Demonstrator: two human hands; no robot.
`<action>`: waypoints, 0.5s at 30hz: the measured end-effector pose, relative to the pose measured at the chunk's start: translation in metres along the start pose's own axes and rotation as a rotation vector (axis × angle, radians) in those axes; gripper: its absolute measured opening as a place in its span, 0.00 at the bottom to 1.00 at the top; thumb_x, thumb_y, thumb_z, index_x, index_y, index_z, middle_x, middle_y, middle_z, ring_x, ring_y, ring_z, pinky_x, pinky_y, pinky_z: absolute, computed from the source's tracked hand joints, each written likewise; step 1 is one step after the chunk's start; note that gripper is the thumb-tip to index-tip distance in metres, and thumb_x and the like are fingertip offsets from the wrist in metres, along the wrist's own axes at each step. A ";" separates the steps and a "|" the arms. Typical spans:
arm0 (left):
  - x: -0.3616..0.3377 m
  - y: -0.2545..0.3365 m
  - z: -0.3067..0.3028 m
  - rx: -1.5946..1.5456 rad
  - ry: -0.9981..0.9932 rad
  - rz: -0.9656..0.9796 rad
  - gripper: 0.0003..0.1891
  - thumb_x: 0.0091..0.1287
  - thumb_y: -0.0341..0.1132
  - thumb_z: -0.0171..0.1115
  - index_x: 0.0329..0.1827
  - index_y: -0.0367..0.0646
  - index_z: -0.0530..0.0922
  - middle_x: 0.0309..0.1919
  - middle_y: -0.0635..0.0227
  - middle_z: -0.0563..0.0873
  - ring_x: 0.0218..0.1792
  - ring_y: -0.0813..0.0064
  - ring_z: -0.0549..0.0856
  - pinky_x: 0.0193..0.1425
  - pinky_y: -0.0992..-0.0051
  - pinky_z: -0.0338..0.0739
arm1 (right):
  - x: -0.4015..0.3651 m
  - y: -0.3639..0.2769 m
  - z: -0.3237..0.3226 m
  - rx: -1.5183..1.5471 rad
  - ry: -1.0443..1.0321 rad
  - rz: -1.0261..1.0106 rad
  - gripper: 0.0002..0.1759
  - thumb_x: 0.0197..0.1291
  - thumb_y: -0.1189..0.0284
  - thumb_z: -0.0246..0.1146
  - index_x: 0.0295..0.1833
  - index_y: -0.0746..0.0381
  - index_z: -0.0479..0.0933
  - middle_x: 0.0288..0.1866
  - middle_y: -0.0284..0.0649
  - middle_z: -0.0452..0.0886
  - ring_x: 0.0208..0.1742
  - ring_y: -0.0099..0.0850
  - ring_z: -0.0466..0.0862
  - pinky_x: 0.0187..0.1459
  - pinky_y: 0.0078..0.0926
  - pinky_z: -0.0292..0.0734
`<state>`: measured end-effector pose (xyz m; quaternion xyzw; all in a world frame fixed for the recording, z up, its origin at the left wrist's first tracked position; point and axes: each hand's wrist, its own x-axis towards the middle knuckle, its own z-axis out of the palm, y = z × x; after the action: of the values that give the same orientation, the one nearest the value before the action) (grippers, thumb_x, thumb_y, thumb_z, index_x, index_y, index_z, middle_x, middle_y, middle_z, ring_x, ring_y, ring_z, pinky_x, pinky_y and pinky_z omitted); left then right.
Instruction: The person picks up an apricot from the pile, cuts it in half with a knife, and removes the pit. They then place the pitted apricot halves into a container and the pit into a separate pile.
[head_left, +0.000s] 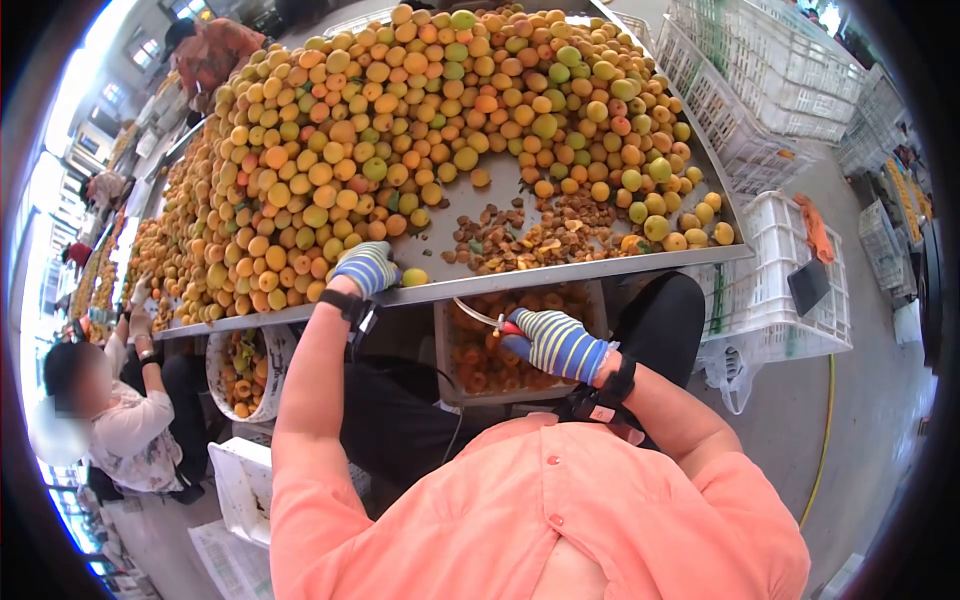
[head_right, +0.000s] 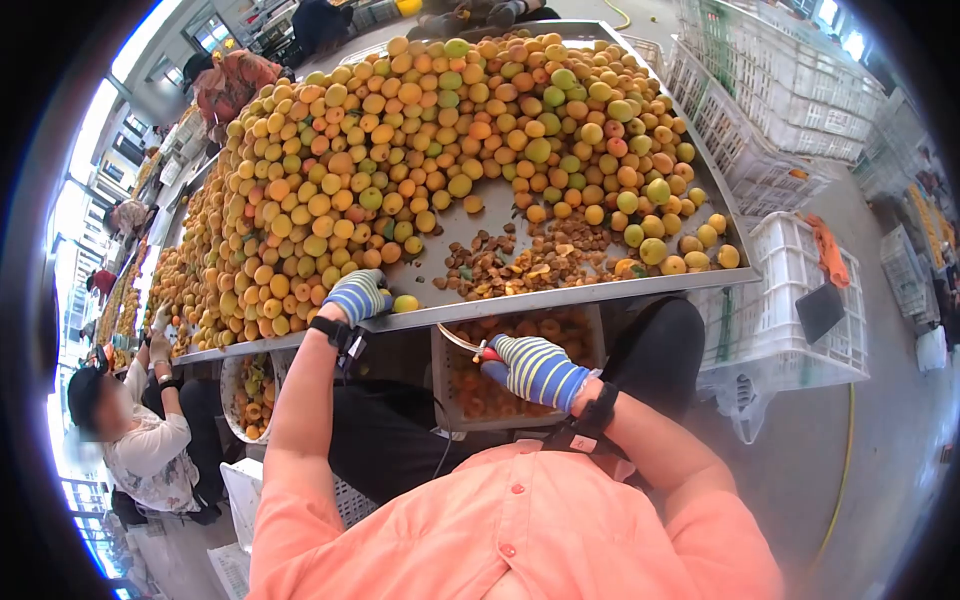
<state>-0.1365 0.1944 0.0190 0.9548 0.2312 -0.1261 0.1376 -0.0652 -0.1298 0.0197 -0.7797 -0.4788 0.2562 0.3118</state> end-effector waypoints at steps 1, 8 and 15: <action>0.006 -0.009 0.004 -0.259 0.051 0.006 0.18 0.57 0.42 0.65 0.44 0.37 0.80 0.33 0.61 0.85 0.36 0.65 0.84 0.43 0.68 0.78 | -0.002 -0.004 -0.004 0.017 0.024 0.026 0.17 0.59 0.59 0.61 0.43 0.62 0.74 0.32 0.53 0.81 0.36 0.52 0.81 0.37 0.45 0.74; -0.023 0.041 -0.011 -1.927 -0.265 -0.050 0.16 0.66 0.47 0.60 0.44 0.43 0.77 0.33 0.64 0.82 0.24 0.78 0.78 0.25 0.83 0.73 | 0.016 0.014 -0.003 0.425 0.244 -0.103 0.11 0.66 0.67 0.56 0.45 0.64 0.74 0.25 0.43 0.79 0.23 0.37 0.77 0.28 0.32 0.71; -0.031 0.086 0.001 -2.129 -0.451 0.235 0.23 0.70 0.47 0.52 0.59 0.38 0.72 0.46 0.59 0.82 0.37 0.70 0.82 0.37 0.78 0.75 | 0.052 -0.028 -0.031 0.902 0.328 0.008 0.10 0.69 0.70 0.53 0.46 0.65 0.75 0.27 0.30 0.75 0.27 0.16 0.67 0.27 0.17 0.66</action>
<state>-0.1223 0.1082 0.0452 0.3179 0.0987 -0.0199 0.9428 -0.0387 -0.0809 0.0558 -0.5986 -0.2614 0.3132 0.6894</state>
